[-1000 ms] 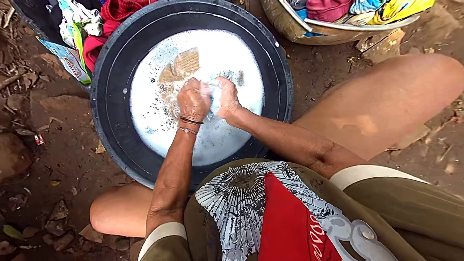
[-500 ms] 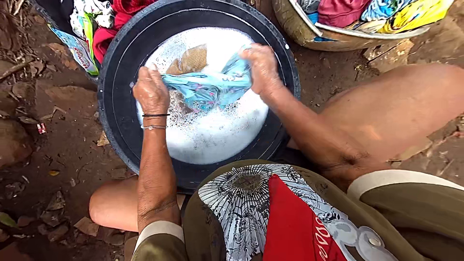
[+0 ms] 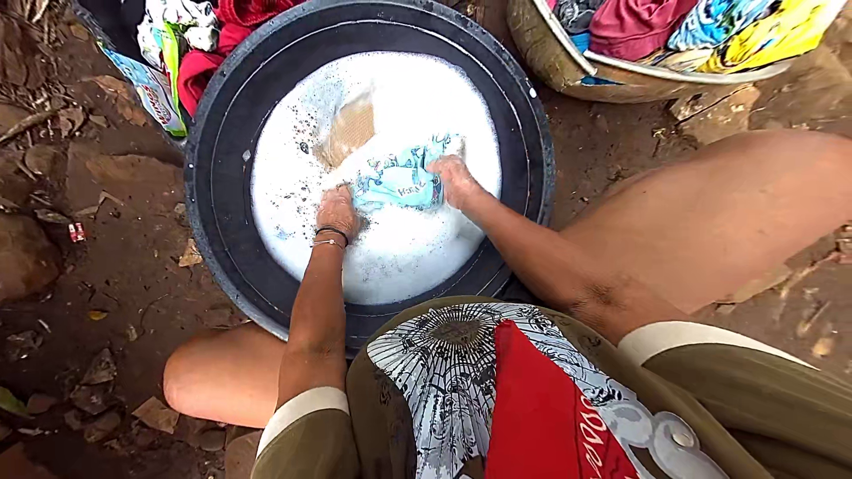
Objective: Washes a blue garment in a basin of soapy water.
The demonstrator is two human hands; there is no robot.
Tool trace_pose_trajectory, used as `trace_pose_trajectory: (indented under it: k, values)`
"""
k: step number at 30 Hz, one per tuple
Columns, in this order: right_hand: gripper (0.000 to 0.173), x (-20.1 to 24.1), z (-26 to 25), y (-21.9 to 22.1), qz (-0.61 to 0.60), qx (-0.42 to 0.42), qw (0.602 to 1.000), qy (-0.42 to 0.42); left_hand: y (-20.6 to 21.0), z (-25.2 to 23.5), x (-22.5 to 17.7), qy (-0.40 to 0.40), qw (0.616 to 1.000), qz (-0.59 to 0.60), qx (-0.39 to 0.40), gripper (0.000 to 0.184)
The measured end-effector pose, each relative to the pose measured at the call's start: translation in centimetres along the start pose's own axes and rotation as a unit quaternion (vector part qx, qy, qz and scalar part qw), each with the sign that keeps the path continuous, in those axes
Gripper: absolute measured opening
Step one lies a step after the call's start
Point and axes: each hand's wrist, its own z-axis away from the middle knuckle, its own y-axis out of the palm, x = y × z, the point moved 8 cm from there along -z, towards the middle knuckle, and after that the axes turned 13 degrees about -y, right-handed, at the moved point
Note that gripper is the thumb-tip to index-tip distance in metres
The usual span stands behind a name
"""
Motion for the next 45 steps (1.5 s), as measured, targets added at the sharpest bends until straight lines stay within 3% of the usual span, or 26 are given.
trace_pose_trajectory:
  k: [2,4,6,9,12,15,17,19,20,22,23,24,26,28,32,35,40,43,45]
  values:
    - [0.022,3.3,0.1,-0.6,-0.178,0.012,0.983,-0.035,-0.3,0.1,0.5,0.001,0.999,0.024,0.035,0.052]
    - [0.04,5.7,-0.3,-1.5,-0.277,0.022,0.956,-0.096,-0.7,0.0,1.1,0.007,0.997,0.071,0.039,0.052]
    - [0.053,4.7,-0.1,-1.2,-0.25,-0.005,0.962,-0.112,-1.7,-0.2,1.0,0.025,0.992,0.118,0.019,0.064]
    - [0.041,1.0,2.3,2.2,-0.157,0.04,0.987,0.005,-2.7,-0.4,0.9,0.041,0.989,0.142,0.002,0.075]
    - [0.015,3.8,3.4,4.1,-0.221,0.082,0.972,0.004,-3.7,0.4,1.2,0.043,0.991,0.124,-0.011,0.052]
    - [0.02,10.4,4.0,3.3,-0.358,0.135,0.916,-0.121,-5.9,1.3,1.7,0.058,0.974,0.208,-0.063,0.031]
    - [0.02,12.9,4.0,2.4,-0.41,0.152,0.881,-0.181,-6.6,1.1,2.5,0.044,0.95,0.293,-0.104,0.03]
    - [0.023,12.4,3.4,2.5,-0.413,0.125,0.889,-0.156,-6.8,0.7,3.4,0.011,0.919,0.378,-0.108,0.03]
    - [0.024,11.2,2.8,2.8,-0.407,0.105,0.899,-0.121,-7.0,0.7,3.7,0.004,0.883,0.456,-0.112,0.027]
    - [0.025,8.0,1.6,3.2,-0.387,0.057,0.919,-0.047,-7.0,0.5,3.8,0.018,0.769,0.63,-0.107,0.023]
    - [0.024,6.6,1.6,3.0,-0.375,0.023,0.926,-0.013,-7.0,0.4,3.8,0.021,0.753,0.65,-0.1,0.023]
    - [0.022,5.5,1.7,2.8,-0.36,-0.006,0.933,0.009,-6.8,0.4,3.8,0.008,0.786,0.611,-0.097,0.029]
    - [0.017,4.6,1.7,2.1,-0.31,-0.048,0.949,0.013,-6.5,0.3,3.6,-0.029,0.899,0.43,-0.075,0.043]
    - [0.016,4.5,1.5,1.3,-0.257,-0.072,0.964,-0.011,-5.8,0.2,3.4,-0.037,0.955,0.286,-0.07,0.038]
    - [0.015,5.2,1.1,0.4,-0.217,-0.086,0.971,-0.054,-5.2,0.4,2.5,-0.014,0.962,0.263,-0.073,0.03]
    - [0.016,5.5,0.9,0.6,-0.202,-0.072,0.973,-0.079,-5.1,0.1,2.2,0.014,0.957,0.285,-0.056,0.042]
    - [0.005,5.5,1.4,0.1,-0.142,-0.106,0.977,-0.118,-4.5,0.2,2.3,0.018,0.965,0.255,-0.066,0.028]
    - [0.011,5.4,0.9,0.3,-0.16,-0.082,0.978,-0.11,-4.9,0.1,2.2,0.036,0.946,0.317,-0.055,0.046]
    - [0.007,5.3,0.9,0.3,-0.138,-0.083,0.982,-0.103,-5.5,0.4,2.0,0.05,0.939,0.333,-0.061,0.054]
